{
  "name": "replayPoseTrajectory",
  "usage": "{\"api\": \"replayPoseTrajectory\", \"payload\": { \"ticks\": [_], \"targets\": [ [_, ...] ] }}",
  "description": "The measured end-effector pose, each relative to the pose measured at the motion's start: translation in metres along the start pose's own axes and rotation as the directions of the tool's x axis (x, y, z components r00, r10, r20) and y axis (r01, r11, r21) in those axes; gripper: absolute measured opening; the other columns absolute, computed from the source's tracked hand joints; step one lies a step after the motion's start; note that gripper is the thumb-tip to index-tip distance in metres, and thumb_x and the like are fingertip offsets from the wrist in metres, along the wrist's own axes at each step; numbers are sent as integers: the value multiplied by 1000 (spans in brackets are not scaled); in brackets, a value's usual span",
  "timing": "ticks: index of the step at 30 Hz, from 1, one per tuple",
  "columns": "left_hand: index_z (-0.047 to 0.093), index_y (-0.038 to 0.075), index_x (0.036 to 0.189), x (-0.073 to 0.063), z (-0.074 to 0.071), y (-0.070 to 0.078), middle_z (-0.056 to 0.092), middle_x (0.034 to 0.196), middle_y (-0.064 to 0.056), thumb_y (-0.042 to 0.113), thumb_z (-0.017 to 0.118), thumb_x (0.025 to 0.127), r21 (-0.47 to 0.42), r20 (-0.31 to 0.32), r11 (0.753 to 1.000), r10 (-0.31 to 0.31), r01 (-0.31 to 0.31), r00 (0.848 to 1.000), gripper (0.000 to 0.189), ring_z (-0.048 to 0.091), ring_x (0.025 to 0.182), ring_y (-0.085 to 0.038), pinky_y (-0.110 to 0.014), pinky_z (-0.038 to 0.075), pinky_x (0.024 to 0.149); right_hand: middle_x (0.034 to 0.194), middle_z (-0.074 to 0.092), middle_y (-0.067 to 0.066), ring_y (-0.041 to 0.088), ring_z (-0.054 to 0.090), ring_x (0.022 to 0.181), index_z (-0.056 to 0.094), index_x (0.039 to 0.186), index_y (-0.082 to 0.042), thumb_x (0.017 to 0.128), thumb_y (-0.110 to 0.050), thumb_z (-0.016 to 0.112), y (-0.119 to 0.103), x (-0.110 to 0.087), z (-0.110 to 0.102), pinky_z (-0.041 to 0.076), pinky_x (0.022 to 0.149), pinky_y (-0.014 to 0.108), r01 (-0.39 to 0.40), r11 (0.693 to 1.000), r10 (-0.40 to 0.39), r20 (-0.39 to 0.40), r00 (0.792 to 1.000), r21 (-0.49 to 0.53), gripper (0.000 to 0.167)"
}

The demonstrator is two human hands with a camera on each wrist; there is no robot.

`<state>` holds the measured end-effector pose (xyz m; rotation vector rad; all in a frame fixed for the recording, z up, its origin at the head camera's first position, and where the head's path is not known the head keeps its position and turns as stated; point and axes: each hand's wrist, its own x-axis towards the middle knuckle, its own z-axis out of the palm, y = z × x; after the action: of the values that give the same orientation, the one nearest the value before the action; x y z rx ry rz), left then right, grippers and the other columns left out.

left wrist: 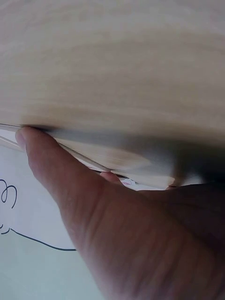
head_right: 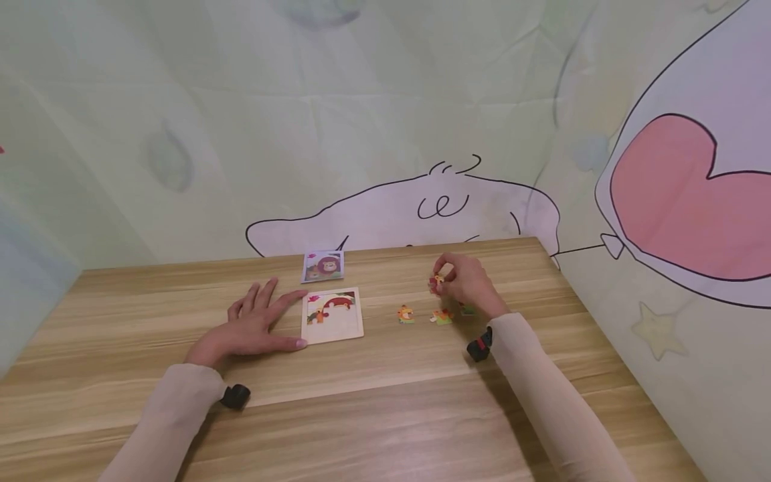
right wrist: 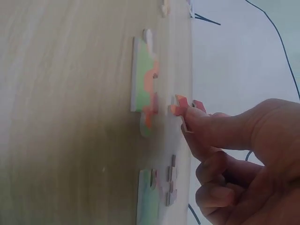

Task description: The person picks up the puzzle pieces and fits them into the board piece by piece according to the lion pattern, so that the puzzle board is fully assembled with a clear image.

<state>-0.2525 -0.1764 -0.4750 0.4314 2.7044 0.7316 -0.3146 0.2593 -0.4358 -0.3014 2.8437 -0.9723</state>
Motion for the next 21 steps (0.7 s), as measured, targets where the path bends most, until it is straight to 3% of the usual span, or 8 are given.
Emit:
{"api": "replayPoseTrajectory", "payload": {
  "ticks": [6,11,17,21],
  "targets": [
    [24,42,170,1,1,-1,-16,180,-23,81,74,82,-2,-1,1000,-2,2,1000,108,-24,163,-54,-78,-10,123,104,83,19,31,78,98,73,118,-11,96,-10,81,-7,-1,0,53,72,28,45,999,-46,-64,997,-17,23],
    [23,42,170,3,3,-2,-15,180,-22,76,75,84,12,-5,1000,-16,16,1000,106,-22,164,-53,-78,-8,124,106,82,17,30,76,98,75,120,-12,97,-12,81,-14,-2,2,53,65,28,52,999,-52,-70,996,6,24],
    [23,42,170,2,2,-1,-16,180,-23,81,74,81,8,-1,1000,-12,12,1000,110,-23,163,-55,-78,-9,123,108,82,16,28,76,100,76,122,-14,96,-12,81,-19,-5,5,56,83,35,27,999,-26,-61,998,24,26],
    [23,43,170,1,1,0,-16,180,-22,83,73,81,4,0,1000,-8,8,1000,110,-23,163,-55,-78,-10,123,110,82,15,27,76,99,77,122,-13,96,-13,82,-20,-7,8,57,86,37,35,998,-32,-59,998,47,26]
  ]
}}
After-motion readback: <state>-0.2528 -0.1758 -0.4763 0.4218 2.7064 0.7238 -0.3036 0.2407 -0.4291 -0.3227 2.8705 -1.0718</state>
